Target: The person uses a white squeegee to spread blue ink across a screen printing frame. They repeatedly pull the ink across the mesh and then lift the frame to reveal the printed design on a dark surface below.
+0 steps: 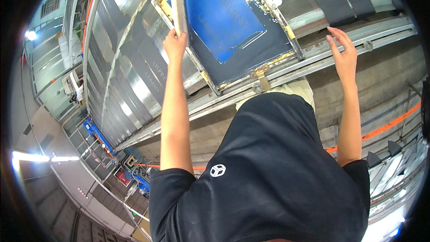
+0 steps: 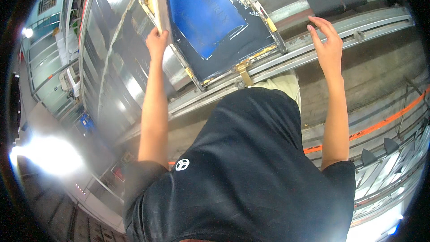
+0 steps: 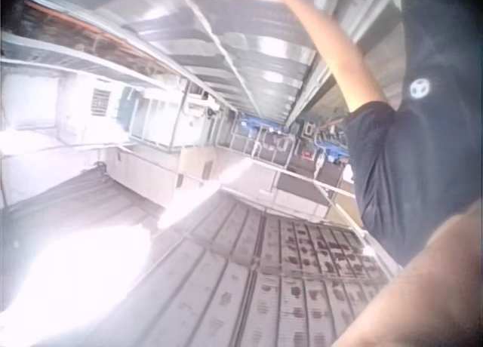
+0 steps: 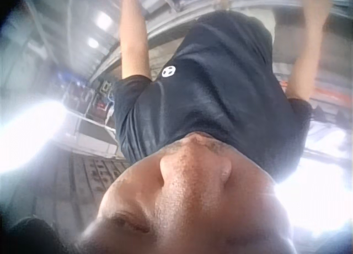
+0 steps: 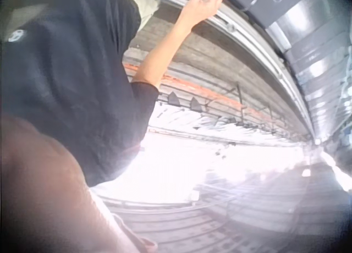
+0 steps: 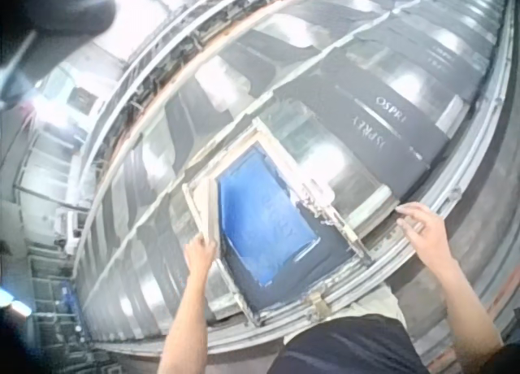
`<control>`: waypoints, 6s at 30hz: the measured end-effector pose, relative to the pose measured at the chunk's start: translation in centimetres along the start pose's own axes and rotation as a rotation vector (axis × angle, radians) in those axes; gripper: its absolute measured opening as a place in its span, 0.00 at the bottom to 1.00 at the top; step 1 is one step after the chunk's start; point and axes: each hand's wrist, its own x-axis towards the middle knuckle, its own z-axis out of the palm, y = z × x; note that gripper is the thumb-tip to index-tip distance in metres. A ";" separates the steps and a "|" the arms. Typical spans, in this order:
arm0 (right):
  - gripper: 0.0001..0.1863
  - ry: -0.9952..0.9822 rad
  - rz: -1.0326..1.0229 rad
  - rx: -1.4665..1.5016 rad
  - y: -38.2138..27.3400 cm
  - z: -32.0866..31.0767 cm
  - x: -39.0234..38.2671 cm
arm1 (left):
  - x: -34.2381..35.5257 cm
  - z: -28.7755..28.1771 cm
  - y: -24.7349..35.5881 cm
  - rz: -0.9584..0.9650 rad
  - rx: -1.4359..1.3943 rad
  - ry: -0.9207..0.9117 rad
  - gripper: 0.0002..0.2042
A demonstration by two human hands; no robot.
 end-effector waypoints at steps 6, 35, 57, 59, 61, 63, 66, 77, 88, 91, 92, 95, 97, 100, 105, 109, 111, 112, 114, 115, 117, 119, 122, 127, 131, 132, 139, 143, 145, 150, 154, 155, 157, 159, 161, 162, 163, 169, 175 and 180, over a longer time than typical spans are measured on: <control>0.14 -0.076 -0.149 0.064 -1.0 3.3 1.8 | -12.9 1.2 2.2 -0.123 -0.087 -0.044 0.17; 0.19 -1.150 -0.410 -0.402 -7.7 16.8 7.9 | -10.9 2.6 0.9 0.106 -0.394 -0.747 0.23; 0.24 -0.584 -0.711 -0.435 -9.6 27.7 25.2 | 8.5 1.9 1.0 0.188 -0.247 -0.056 0.18; 0.26 -0.550 -0.719 -0.392 -7.7 25.4 20.7 | 3.9 3.2 1.1 0.231 -0.218 -0.004 0.16; 0.29 -0.580 -0.650 -0.369 -7.0 22.5 15.7 | -1.4 3.8 1.3 0.248 -0.200 -0.020 0.16; 0.31 -0.621 -0.607 -0.363 -7.0 19.4 10.4 | -7.3 4.3 1.2 0.262 -0.220 -0.033 0.19; 0.31 -0.688 -0.538 -0.372 -6.4 16.0 4.1 | -15.0 5.5 1.3 0.310 -0.216 -0.022 0.24; 0.28 -0.640 -0.666 -0.348 -7.9 18.2 8.2 | -10.9 3.5 1.4 0.321 -0.218 0.122 0.28; 0.18 -0.592 -0.659 -0.519 -13.2 29.5 31.8 | 14.5 0.9 0.4 0.179 -0.267 -0.032 0.18; 0.17 -0.557 -0.603 -0.492 -11.9 30.2 31.4 | 15.5 0.5 0.7 0.177 -0.229 -0.108 0.18; 0.17 -0.543 -0.582 -0.466 -11.5 30.1 30.8 | 15.2 0.5 0.9 0.176 -0.218 -0.105 0.18; 0.18 -0.549 -0.596 -0.449 -10.9 29.2 28.3 | 12.9 1.5 0.7 0.204 -0.203 -0.076 0.18; 0.20 -0.611 -0.544 -0.490 -10.7 27.0 25.4 | 9.4 1.9 1.2 0.179 -0.233 -0.123 0.18; 0.22 -0.606 -0.601 -0.361 -7.6 23.4 18.8 | 1.8 2.9 1.4 0.256 -0.204 -0.076 0.12; 0.26 -0.655 -0.466 -0.340 -5.7 17.3 6.1 | -12.2 4.1 2.3 0.259 -0.220 -0.056 0.21; 0.29 -0.735 -0.467 -0.315 -4.5 13.9 0.9 | -19.3 6.2 1.9 0.304 -0.241 0.046 0.21; 0.31 -0.788 -0.462 -0.337 -4.9 13.3 0.5 | -20.1 6.2 2.4 0.303 -0.266 0.064 0.21; 0.32 -0.798 -0.470 -0.280 -5.6 12.9 1.6 | -20.0 6.1 2.5 0.310 -0.268 0.061 0.21; 0.37 -0.821 -0.145 0.028 -4.3 13.2 6.1 | -20.5 5.8 3.0 0.315 -0.262 0.032 0.22; 0.36 -0.621 0.038 0.238 -4.1 13.5 8.5 | -20.5 5.4 3.5 0.313 -0.254 0.017 0.22; 0.26 -0.125 -0.240 -0.125 -0.8 15.8 14.7 | -20.3 4.5 4.3 0.322 -0.232 0.004 0.23; 0.22 -0.164 -0.191 -0.194 1.6 18.0 18.4 | -20.3 4.8 4.6 0.372 -0.250 0.036 0.23; 0.19 -0.250 -0.006 -0.125 0.1 20.7 19.0 | -21.2 4.8 3.9 0.377 -0.227 0.014 0.26; 0.12 -0.072 -0.299 0.018 -1.1 21.0 19.8 | -23.2 5.4 2.7 0.382 -0.264 0.051 0.32; 0.12 -0.104 -0.115 0.061 -5.7 24.3 16.4 | -24.8 2.8 -1.5 0.313 -0.331 0.085 0.32; 0.12 -0.120 -0.094 0.031 -6.8 26.4 15.0 | -25.2 2.0 -4.0 0.280 -0.311 0.081 0.32; 0.11 -0.087 -0.159 0.209 -16.2 44.9 1.8 | -25.9 -3.6 -25.3 0.233 -0.212 0.058 0.31; 0.10 -0.141 -0.099 0.175 -20.5 50.4 -3.5 | -26.3 -5.8 -33.7 0.240 -0.192 0.044 0.30; 0.10 -0.110 -0.114 0.242 -21.6 52.7 -5.1 | -26.1 -6.8 -36.7 0.244 -0.201 0.007 0.30; 0.09 -0.111 -0.150 0.154 -22.8 55.1 -7.0 | -26.3 -7.1 -39.8 0.249 -0.167 0.040 0.29; 0.11 -0.079 -0.173 0.074 -22.8 55.5 -7.1 | -26.4 -6.0 -40.7 0.215 -0.164 0.082 0.31; 0.11 -0.051 -0.187 0.081 -22.0 56.1 -6.8 | -26.0 -6.3 -40.8 0.231 -0.165 0.093 0.32; 0.12 -0.089 -0.132 -0.007 -21.5 56.2 -6.7 | -26.3 -7.0 -41.3 0.265 -0.178 0.130 0.31; 0.12 -0.099 -0.091 -0.075 -22.5 56.5 -6.4 | -27.1 -7.0 -41.8 0.241 -0.155 0.141 0.31; 0.13 -0.052 -0.135 -0.042 -22.1 56.6 -6.4 | -27.8 -7.6 -42.2 0.253 -0.120 0.131 0.31; 0.13 -0.045 -0.155 -0.017 -22.2 56.5 -6.5 | -28.4 -7.6 -42.4 0.260 -0.115 0.126 0.32; 0.13 -0.054 -0.131 -0.028 -22.3 56.4 -6.4 | -29.1 -7.6 -42.2 0.257 -0.081 0.100 0.32; 0.13 -0.123 -0.009 -0.096 -24.4 55.7 -7.1 | -31.4 -5.9 -42.0 0.290 -0.088 0.058 0.34; 0.14 -0.144 -0.048 -0.124 -23.9 55.2 -6.5 | -26.7 -5.3 -42.3 0.344 -0.119 0.146 0.34; 0.16 -0.247 -0.073 -0.316 -24.9 53.4 -6.7 | -16.4 -5.2 -43.5 0.348 -0.118 0.222 0.34</control>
